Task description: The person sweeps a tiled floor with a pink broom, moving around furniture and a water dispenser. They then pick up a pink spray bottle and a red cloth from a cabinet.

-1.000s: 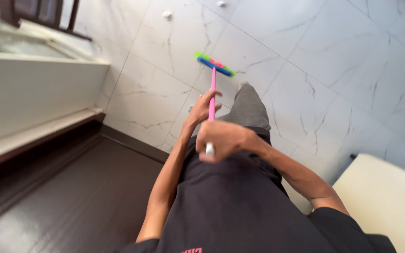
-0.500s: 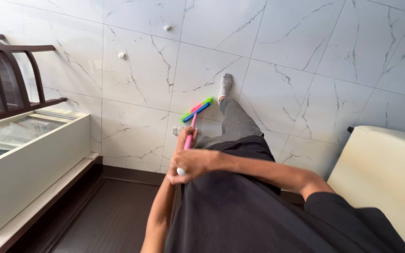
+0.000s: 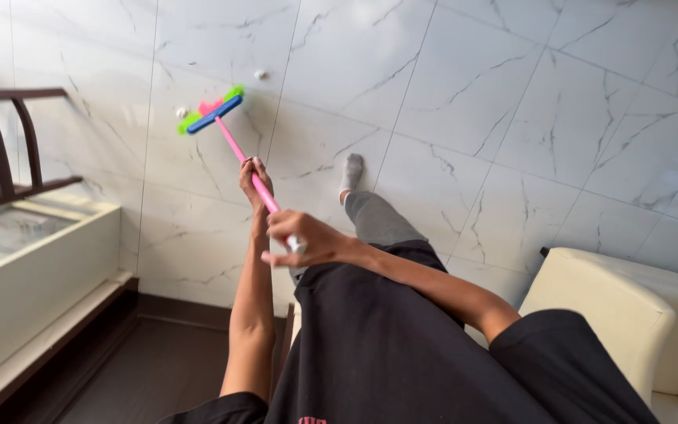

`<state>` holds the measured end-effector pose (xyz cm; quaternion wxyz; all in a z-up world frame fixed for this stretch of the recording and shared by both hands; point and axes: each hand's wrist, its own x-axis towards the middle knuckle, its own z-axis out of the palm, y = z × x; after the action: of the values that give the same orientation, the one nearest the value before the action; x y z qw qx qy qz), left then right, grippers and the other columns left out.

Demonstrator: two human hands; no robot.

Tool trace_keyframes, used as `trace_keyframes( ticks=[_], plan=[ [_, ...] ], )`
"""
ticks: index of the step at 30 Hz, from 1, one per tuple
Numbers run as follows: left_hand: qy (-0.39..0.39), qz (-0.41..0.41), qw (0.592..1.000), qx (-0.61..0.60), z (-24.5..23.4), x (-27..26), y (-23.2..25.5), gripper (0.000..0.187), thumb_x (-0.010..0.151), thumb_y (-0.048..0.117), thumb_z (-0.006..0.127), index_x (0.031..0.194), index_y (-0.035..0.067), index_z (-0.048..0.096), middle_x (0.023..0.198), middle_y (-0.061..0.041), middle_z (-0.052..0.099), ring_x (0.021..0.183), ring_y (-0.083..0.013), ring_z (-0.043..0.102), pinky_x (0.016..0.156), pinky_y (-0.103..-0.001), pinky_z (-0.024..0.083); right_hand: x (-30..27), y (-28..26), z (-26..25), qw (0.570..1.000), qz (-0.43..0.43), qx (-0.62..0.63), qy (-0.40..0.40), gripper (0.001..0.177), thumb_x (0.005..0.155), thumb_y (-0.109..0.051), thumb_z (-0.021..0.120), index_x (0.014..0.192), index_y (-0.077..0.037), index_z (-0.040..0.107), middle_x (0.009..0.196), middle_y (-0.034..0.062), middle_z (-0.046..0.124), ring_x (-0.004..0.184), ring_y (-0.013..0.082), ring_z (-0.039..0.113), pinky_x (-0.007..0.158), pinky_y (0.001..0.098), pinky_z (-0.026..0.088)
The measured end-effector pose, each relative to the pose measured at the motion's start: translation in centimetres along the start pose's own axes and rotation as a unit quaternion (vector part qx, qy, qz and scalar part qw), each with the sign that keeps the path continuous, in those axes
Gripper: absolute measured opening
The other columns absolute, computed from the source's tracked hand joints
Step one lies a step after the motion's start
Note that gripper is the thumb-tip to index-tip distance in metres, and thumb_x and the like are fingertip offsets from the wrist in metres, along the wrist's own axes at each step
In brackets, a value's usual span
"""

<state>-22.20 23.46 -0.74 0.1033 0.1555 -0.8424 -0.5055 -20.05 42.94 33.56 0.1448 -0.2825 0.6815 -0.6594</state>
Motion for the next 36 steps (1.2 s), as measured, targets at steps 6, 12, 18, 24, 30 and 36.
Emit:
trace_keyframes(
  ticks=[6, 12, 18, 24, 30, 36],
  plan=[
    [-0.173, 0.214, 0.958, -0.075, 3.5, -1.7, 27.2, 0.024, 0.085, 0.009, 0.079, 0.088, -0.002, 0.058, 0.082, -0.006, 0.062, 0.110, -0.0310, 0.064, 0.099, -0.049, 0.044, -6.7, -6.6, -11.6, 0.974, -0.018, 0.029, 0.225, 0.025, 0.083, -0.017, 0.053, 0.067, -0.001, 0.041, 0.062, 0.0083, 0.041, 0.054, 0.0210, 0.041, 0.059, 0.0390, 0.040],
    [-0.503, 0.177, 0.838, -0.113, 5.9, -5.2, 41.5, 0.040, 0.096, 0.018, 0.074, 0.067, 0.001, 0.052, 0.063, -0.010, 0.054, 0.057, -0.0229, 0.048, 0.054, -0.039, 0.042, -10.6, -14.4, -16.5, 0.974, -0.067, 0.058, 0.210, 0.028, 0.062, -0.021, 0.053, 0.058, -0.011, 0.027, 0.055, 0.0019, 0.027, 0.048, 0.0193, 0.026, 0.051, 0.0388, 0.026],
    [-0.572, 0.173, 0.787, -0.156, 14.5, -5.2, 32.0, 0.044, 0.104, 0.021, 0.058, 0.065, 0.002, 0.050, 0.050, -0.010, 0.045, 0.045, -0.0221, 0.037, 0.049, -0.041, 0.035, -8.8, -5.8, -16.5, 0.977, 0.126, -0.148, 0.087, 0.026, 0.062, -0.016, 0.054, 0.063, -0.001, 0.033, 0.059, 0.0139, 0.037, 0.056, 0.0296, 0.036, 0.053, 0.0431, 0.031],
    [-0.605, 0.185, 0.760, -0.149, 16.5, -0.4, 19.8, 0.044, 0.102, 0.020, 0.059, 0.064, 0.003, 0.046, 0.054, -0.008, 0.046, 0.047, -0.0207, 0.038, 0.048, -0.039, 0.035, -4.8, 3.5, -13.1, 0.978, 0.084, -0.091, 0.169, 0.064, 0.094, -0.060, 0.050, 0.063, -0.006, 0.036, 0.057, 0.0058, 0.035, 0.053, 0.0223, 0.037, 0.054, 0.0406, 0.028],
    [-0.611, 0.168, 0.774, 0.005, 8.3, 8.6, 16.0, 0.048, 0.105, 0.025, 0.060, 0.060, 0.009, 0.056, 0.053, -0.005, 0.058, 0.043, -0.0218, 0.048, 0.047, -0.040, 0.039, 2.0, 8.1, -7.1, 0.961, 0.028, -0.068, 0.265, 0.078, 0.096, -0.075, 0.042, 0.062, -0.007, 0.026, 0.056, 0.0047, 0.028, 0.052, 0.0185, 0.033, 0.053, 0.0381, 0.024],
    [-0.428, 0.403, 0.807, -0.056, 4.0, 16.6, 10.5, 0.034, 0.098, 0.026, 0.066, 0.071, 0.004, 0.063, 0.064, -0.011, 0.064, 0.057, -0.0324, 0.061, 0.058, -0.042, 0.050, 8.1, 10.5, -4.0, 0.948, 0.037, -0.011, 0.315, 0.067, 0.095, -0.062, 0.048, 0.062, -0.006, 0.031, 0.055, 0.0036, 0.030, 0.053, 0.0179, 0.035, 0.051, 0.0356, 0.024]
  ],
)
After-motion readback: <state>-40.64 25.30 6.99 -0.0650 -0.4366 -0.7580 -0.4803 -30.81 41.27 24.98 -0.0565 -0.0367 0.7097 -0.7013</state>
